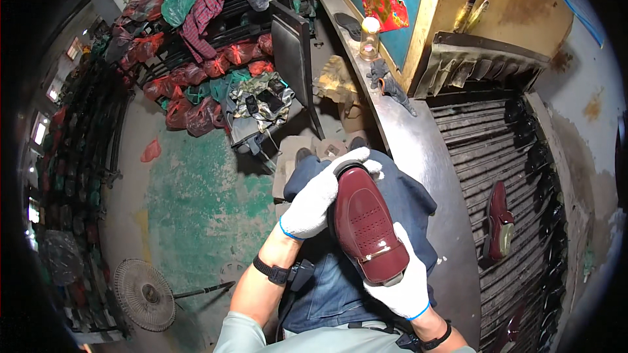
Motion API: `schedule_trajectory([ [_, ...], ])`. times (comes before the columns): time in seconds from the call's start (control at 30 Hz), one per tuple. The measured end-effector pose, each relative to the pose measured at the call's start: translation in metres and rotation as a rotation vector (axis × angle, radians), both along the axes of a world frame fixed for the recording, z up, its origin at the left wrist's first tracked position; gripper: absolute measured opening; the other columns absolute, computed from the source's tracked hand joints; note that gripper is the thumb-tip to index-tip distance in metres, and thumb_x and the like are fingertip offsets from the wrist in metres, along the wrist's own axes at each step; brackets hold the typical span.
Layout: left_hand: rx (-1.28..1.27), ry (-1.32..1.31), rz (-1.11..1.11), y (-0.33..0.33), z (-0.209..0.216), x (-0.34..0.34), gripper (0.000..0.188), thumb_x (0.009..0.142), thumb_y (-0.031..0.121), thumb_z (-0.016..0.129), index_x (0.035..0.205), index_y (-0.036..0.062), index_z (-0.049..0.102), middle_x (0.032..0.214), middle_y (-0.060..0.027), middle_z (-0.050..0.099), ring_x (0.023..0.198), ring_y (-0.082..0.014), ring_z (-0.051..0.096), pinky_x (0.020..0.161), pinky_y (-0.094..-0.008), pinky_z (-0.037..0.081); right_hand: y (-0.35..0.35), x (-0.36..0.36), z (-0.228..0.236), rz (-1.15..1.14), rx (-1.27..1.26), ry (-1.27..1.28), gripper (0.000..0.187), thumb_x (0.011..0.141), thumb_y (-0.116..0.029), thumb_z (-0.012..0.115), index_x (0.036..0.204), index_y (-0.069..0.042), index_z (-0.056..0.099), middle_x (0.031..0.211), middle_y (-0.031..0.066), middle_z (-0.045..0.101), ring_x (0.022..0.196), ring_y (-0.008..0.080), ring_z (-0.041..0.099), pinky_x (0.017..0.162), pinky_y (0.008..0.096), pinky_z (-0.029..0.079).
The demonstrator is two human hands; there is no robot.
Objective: The person polishes a maroon leather shoe using a cloth and a brush. They repeatedly rub the shoe's surface, rotate it to access different areas, and alternate between the cloth and brush to finish the shoe.
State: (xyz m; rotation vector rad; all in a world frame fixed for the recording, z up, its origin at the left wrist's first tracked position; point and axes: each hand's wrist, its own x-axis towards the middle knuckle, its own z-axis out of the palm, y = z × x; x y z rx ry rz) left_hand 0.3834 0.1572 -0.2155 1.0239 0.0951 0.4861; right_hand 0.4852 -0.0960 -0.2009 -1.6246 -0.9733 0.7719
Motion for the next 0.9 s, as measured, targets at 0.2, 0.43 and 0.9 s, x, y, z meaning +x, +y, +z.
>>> schedule_trajectory([
  [0.2, -0.018, -0.004, -0.003, 0.000, -0.002, 0.000, 0.089, 0.109, 0.055, 0.066, 0.171, 0.0000, 0.035, 0.163, -0.0243, 0.056, 0.152, -0.0375, 0.054, 0.128, -0.0507, 0.043, 0.004, -0.002, -0.004, -0.023, -0.001, -0.046, 0.105, 0.078, -0.017, 0.098, 0.163, 0.010, 0.044, 0.142, 0.0224, 0.074, 0.126, 0.0256, 0.074, 0.110, 0.0381, 0.057],
  [0.43, 0.021, 0.007, 0.048, -0.003, 0.001, -0.001, 0.098, 0.101, 0.057, 0.077, 0.169, -0.0001, 0.037, 0.162, -0.0232, 0.057, 0.150, -0.0368, 0.057, 0.126, -0.0518, 0.046, 0.011, -0.003, 0.002, -0.039, -0.029, -0.007, 0.102, 0.078, -0.017, 0.098, 0.162, 0.010, 0.047, 0.138, 0.0217, 0.075, 0.123, 0.0246, 0.075, 0.108, 0.0376, 0.058],
  [0.9, -0.040, 0.225, 0.275, 0.002, 0.007, -0.010, 0.101, 0.089, 0.028, 0.092, 0.168, -0.0011, 0.037, 0.156, -0.0236, 0.061, 0.141, -0.0356, 0.065, 0.116, -0.0488, 0.057, 0.034, -0.009, -0.013, -0.017, 0.004, -0.155, 0.107, 0.073, -0.022, 0.099, 0.163, 0.006, 0.048, 0.118, 0.0208, 0.074, 0.101, 0.0339, 0.077, 0.091, 0.0416, 0.062],
])
